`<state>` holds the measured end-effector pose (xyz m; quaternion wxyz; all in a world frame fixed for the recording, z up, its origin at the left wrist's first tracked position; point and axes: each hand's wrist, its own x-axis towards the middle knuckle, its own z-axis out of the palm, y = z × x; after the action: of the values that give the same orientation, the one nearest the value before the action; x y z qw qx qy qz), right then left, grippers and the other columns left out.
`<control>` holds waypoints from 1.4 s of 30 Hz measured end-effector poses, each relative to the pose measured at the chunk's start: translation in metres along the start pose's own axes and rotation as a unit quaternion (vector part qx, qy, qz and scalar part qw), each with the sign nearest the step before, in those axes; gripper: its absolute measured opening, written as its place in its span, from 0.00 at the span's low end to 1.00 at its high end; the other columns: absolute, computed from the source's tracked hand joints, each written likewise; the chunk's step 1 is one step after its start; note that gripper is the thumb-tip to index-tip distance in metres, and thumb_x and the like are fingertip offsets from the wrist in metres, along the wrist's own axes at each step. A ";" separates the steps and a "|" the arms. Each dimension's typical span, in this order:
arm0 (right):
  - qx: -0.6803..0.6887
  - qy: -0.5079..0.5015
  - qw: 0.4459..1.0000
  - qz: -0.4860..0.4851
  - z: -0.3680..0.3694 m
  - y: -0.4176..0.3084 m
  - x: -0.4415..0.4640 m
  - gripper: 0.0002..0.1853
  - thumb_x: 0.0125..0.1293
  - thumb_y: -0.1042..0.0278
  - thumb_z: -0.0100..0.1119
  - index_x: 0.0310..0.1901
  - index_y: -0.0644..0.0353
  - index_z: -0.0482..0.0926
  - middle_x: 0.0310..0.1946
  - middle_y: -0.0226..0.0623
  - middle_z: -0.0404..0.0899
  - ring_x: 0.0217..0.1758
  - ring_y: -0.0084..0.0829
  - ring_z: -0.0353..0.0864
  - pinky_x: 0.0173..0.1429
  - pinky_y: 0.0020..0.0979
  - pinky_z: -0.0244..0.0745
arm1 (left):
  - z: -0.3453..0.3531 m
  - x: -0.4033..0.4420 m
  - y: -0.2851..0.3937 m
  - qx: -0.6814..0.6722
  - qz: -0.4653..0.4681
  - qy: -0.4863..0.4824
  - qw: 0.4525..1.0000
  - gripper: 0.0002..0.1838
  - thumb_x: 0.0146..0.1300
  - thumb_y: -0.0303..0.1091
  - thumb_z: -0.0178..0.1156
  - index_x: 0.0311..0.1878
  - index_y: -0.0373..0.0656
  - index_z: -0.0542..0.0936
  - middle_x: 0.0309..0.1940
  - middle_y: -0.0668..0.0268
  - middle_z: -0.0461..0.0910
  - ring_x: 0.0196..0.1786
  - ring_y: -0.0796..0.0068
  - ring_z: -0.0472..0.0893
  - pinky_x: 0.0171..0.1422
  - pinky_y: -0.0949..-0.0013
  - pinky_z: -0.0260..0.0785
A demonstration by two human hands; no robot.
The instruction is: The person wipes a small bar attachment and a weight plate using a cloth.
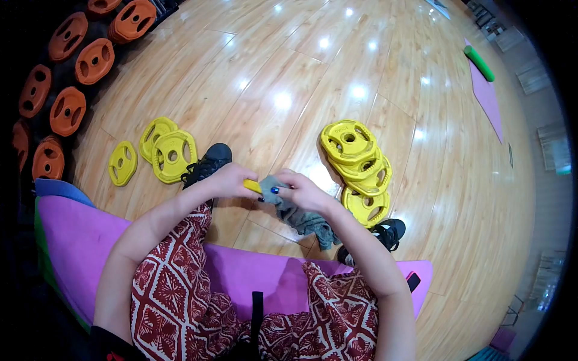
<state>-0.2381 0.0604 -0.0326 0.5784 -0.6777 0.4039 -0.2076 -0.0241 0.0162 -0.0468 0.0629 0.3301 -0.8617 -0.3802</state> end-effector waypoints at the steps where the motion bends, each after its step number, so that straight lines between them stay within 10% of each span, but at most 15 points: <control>1: 0.000 0.000 1.000 0.000 -0.004 0.003 -0.005 0.14 0.57 0.75 0.50 0.46 0.64 0.73 0.42 0.31 0.71 0.45 0.27 0.70 0.53 0.25 0.63 | -0.004 0.000 0.000 -0.012 -0.021 -0.005 1.000 0.17 0.40 0.46 0.64 0.25 0.41 0.75 0.19 0.56 0.73 0.25 0.56 0.75 0.29 0.63 0.65; 3: 0.140 0.046 0.980 0.131 -0.008 0.017 -0.017 0.14 0.56 0.77 0.50 0.47 0.63 0.73 0.40 0.28 0.73 0.43 0.24 0.70 0.52 0.24 0.63 | -0.007 -0.003 -0.002 -0.023 -0.044 -0.009 0.999 0.17 0.41 0.46 0.64 0.25 0.41 0.75 0.19 0.56 0.73 0.25 0.57 0.74 0.29 0.64 0.65; 9: 0.220 0.194 0.947 0.132 -0.020 0.039 -0.034 0.08 0.57 0.73 0.51 0.37 0.61 0.78 0.23 0.22 0.75 0.23 0.13 0.69 0.28 0.16 0.63 | -0.009 -0.016 0.002 0.023 -0.037 0.033 0.999 0.20 0.42 0.51 0.62 0.23 0.42 0.75 0.16 0.56 0.71 0.23 0.58 0.74 0.28 0.62 0.63; 17: 0.044 0.058 0.995 -0.066 0.017 -0.025 -0.010 0.10 0.52 0.77 0.55 0.38 0.63 0.77 0.32 0.34 0.70 0.42 0.27 0.69 0.47 0.26 0.64 | -0.001 -0.007 0.036 0.053 -0.071 -0.038 0.995 0.20 0.45 0.55 0.56 0.26 0.45 0.77 0.22 0.58 0.76 0.29 0.56 0.77 0.34 0.59 0.68; 21: -0.094 0.202 0.975 0.020 0.025 -0.018 -0.003 0.10 0.50 0.72 0.60 0.35 0.64 0.74 0.27 0.36 0.70 0.32 0.31 0.71 0.40 0.28 0.67 | 0.008 0.004 0.029 0.130 -0.049 -0.033 0.990 0.19 0.46 0.55 0.57 0.27 0.48 0.78 0.18 0.56 0.74 0.24 0.53 0.75 0.29 0.58 0.66; 31: 0.072 0.218 0.966 0.122 0.001 0.039 -0.023 0.07 0.56 0.74 0.54 0.35 0.64 0.71 0.23 0.28 0.70 0.28 0.17 0.67 0.34 0.21 0.65 | 0.001 -0.001 0.027 0.090 0.021 -0.055 0.994 0.20 0.48 0.55 0.56 0.25 0.45 0.77 0.18 0.57 0.75 0.25 0.54 0.75 0.29 0.58 0.66; 37: -0.240 0.262 0.932 -0.067 0.029 -0.021 -0.005 0.07 0.58 0.66 0.51 0.33 0.60 0.70 0.30 0.41 0.71 0.27 0.40 0.73 0.29 0.35 0.68 | 0.005 0.005 0.014 -0.018 -0.048 0.011 0.999 0.20 0.48 0.55 0.54 0.32 0.48 0.78 0.25 0.56 0.77 0.31 0.53 0.76 0.35 0.58 0.67; 42: -0.390 0.213 0.889 0.106 0.027 0.006 -0.010 0.11 0.61 0.60 0.44 0.30 0.58 0.69 0.22 0.41 0.74 0.23 0.45 0.74 0.25 0.40 0.69 | -0.002 0.002 0.010 -0.028 -0.088 0.019 0.996 0.19 0.49 0.51 0.56 0.31 0.43 0.78 0.22 0.53 0.76 0.27 0.54 0.76 0.32 0.62 0.67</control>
<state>-0.2251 0.0849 -0.0430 0.1859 -0.7413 0.6354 -0.1104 -0.0304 0.0188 -0.0385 0.0544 0.4099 -0.8169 -0.4020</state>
